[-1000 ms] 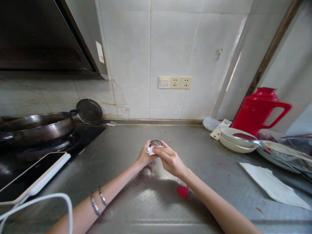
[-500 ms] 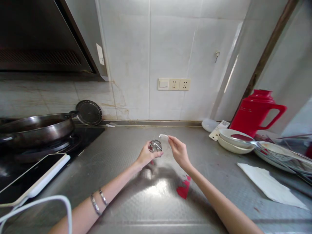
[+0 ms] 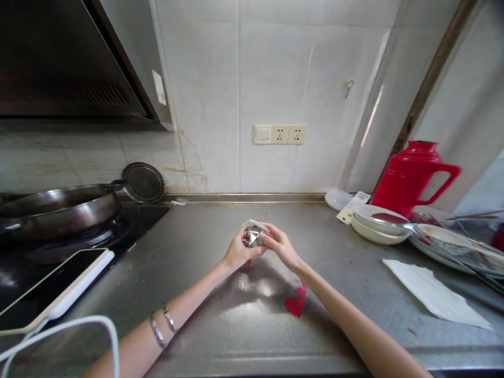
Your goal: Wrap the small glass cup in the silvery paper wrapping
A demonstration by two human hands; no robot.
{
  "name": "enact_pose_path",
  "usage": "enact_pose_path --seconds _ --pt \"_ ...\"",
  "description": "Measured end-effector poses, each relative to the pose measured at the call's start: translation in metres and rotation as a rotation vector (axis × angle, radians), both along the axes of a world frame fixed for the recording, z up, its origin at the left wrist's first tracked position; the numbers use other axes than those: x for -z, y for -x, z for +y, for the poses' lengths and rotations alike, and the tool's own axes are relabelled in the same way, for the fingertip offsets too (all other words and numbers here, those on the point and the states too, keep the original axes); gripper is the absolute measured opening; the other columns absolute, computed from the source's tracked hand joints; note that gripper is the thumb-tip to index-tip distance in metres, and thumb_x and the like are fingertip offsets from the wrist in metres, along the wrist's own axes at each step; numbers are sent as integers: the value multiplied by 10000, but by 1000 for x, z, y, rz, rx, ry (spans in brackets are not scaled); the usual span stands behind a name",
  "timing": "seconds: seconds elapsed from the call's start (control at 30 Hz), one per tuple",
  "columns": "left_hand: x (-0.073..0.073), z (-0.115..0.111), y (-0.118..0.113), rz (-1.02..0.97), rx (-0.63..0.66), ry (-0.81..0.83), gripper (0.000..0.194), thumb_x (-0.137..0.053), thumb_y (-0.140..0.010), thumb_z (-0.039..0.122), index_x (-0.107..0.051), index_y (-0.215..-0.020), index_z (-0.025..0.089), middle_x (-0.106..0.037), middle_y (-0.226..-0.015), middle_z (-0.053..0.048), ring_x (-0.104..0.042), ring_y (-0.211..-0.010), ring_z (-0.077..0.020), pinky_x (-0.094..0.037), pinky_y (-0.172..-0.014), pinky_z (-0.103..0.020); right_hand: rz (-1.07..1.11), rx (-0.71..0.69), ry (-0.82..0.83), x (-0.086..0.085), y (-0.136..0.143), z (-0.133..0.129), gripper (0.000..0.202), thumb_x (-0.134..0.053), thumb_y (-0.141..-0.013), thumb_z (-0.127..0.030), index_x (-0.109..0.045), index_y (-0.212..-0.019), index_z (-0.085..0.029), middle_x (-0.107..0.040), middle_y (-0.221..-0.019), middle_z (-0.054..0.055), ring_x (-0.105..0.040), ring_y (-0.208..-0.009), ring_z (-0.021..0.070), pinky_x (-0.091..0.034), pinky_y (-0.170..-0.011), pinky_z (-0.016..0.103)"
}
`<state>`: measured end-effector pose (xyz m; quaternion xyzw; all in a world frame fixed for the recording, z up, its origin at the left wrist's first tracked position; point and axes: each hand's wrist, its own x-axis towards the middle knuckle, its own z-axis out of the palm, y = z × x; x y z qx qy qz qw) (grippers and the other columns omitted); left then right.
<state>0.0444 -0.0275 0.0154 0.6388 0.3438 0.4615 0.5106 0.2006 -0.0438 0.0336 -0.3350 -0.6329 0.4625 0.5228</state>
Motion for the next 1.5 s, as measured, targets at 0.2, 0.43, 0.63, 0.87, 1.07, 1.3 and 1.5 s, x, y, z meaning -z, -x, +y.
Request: enact_pose_path --seconds 0.2,0.43,0.63,0.87,1.07,1.3,1.5 --pt "3 0 -3 -55 -9 3 726 -811 -613 331 -434 -1210 161 -633 -1037 -100 -642 -745 -167 -448 -392 -143 17 -7 2 2 2 -1 415 -657 -773 -389 -595 -1147 -219 -680 -1066 67 -626 -1036 232 -528 -827 351" --pt "9 4 2 -132 146 111 995 -813 -619 373 -196 -1387 239 -554 -1231 -181 -658 -929 -283 -550 -480 -250 33 53 65 4 2 3 419 -660 -758 -457 -587 -1092 -213 -677 -989 53 -653 -891 208 -547 -617 269" --pt "13 5 6 58 90 -105 1227 -867 -558 309 -58 -1478 249 -524 -1295 -192 -625 -1006 -270 -565 -723 -320 78 142 111 1 -2 8 473 -623 -761 -527 -571 -1105 -205 -666 -1008 64 -647 -890 230 -572 -562 296" --pt "7 1 8 175 18 -250 1286 -886 -506 296 -63 -1494 318 -335 -1470 -193 -585 -1075 -289 -569 -712 -326 57 136 173 -2 1 6 434 -611 -774 -530 -603 -1055 -199 -679 -1003 79 -665 -888 247 -596 -524 293" --pt "6 2 7 186 61 -305 1203 -891 -489 244 -203 -1475 292 -413 -1434 -156 -516 -1217 -316 -450 -997 -459 24 117 207 -2 3 3 411 -599 -782 -541 -620 -992 -188 -668 -989 82 -660 -919 267 -595 -501 288" --pt "13 3 3 132 16 -276 932 -833 -580 216 -363 -1384 266 -451 -1407 -127 -544 -1186 -282 -483 -958 -406 63 102 267 2 -2 6 394 -555 -818 -531 -616 -1014 -194 -662 -1070 88 -671 -858 235 -577 -493 289" --pt "13 0 1 105 38 -202 881 -825 -584 196 -375 -1338 258 -534 -1302 -110 -628 -1015 -231 -540 -814 -315 -16 53 322 3 -12 14 320 -560 -832 -474 -637 -979 -201 -680 -1021 72 -675 -803 187 -569 -573 278"
